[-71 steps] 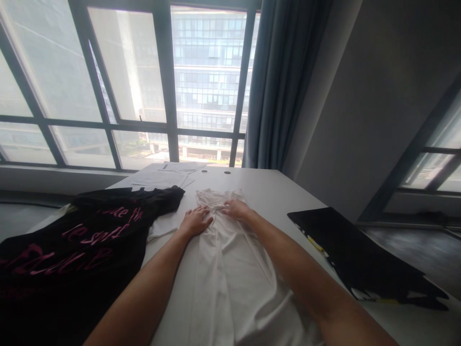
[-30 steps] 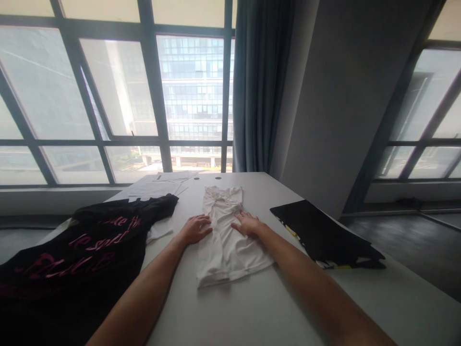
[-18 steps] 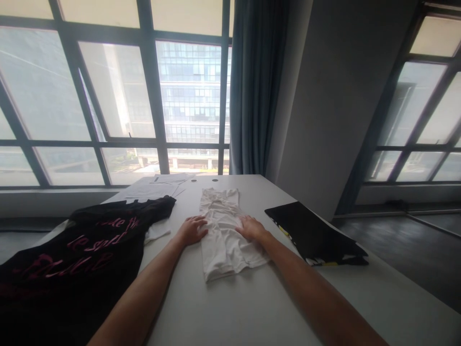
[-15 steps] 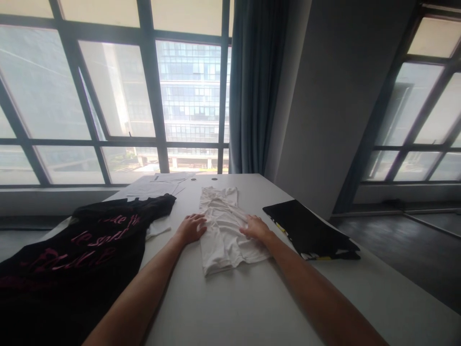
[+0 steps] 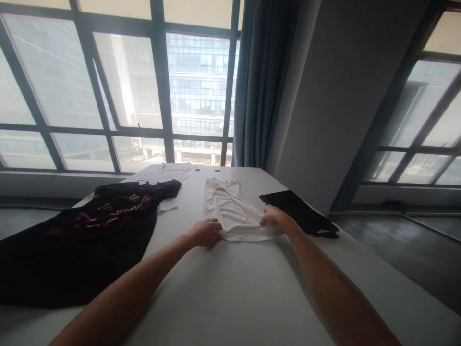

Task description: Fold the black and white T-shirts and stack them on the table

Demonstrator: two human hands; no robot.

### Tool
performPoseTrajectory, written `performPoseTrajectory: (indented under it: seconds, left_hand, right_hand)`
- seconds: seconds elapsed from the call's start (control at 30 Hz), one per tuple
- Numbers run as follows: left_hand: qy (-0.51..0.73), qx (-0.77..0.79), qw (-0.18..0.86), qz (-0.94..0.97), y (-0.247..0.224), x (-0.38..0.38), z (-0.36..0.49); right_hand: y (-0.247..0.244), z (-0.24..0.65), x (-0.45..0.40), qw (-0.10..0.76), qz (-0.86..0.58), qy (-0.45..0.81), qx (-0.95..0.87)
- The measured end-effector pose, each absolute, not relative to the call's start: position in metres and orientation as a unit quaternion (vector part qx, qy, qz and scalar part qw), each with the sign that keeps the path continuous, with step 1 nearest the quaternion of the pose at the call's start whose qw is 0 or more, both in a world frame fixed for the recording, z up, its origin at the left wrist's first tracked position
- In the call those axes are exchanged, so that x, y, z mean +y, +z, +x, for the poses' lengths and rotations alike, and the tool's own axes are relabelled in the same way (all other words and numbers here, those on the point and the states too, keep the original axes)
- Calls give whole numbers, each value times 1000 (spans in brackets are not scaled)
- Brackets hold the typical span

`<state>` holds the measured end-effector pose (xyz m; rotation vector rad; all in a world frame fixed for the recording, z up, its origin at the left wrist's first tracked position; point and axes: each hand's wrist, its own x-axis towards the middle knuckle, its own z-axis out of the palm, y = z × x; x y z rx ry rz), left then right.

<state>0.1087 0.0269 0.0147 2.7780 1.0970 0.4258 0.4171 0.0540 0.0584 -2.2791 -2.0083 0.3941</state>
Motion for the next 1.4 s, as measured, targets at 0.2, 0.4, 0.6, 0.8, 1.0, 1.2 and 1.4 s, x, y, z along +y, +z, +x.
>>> performPoseTrajectory:
  seconds: [0.2, 0.4, 0.6, 0.8, 1.0, 1.2, 1.4]
  left_hand:
    - [236, 385, 74, 889, 26, 19, 97]
    - [288, 351, 113, 884, 36, 8, 95]
    - [105, 292, 146, 939, 26, 9, 85]
    - [73, 323, 114, 937, 31, 12, 73]
    - [135, 321, 89, 933, 30, 10, 72]
    - [230, 322, 72, 916, 31, 12, 68]
    - [212, 290, 140, 923, 42, 0, 62]
  right_hand:
    - [96, 380, 19, 41, -732, 63, -678]
    - [97, 336, 2, 49, -625, 156, -763]
    - [76, 343, 13, -18, -576, 308, -757]
    - [69, 368, 15, -74, -542, 248, -800]
    - [56, 379, -14, -38, -523, 159, -836]
    - [54, 377, -26, -30, -564, 79, -821]
    - [82, 380, -35, 42, -538, 104, -835]
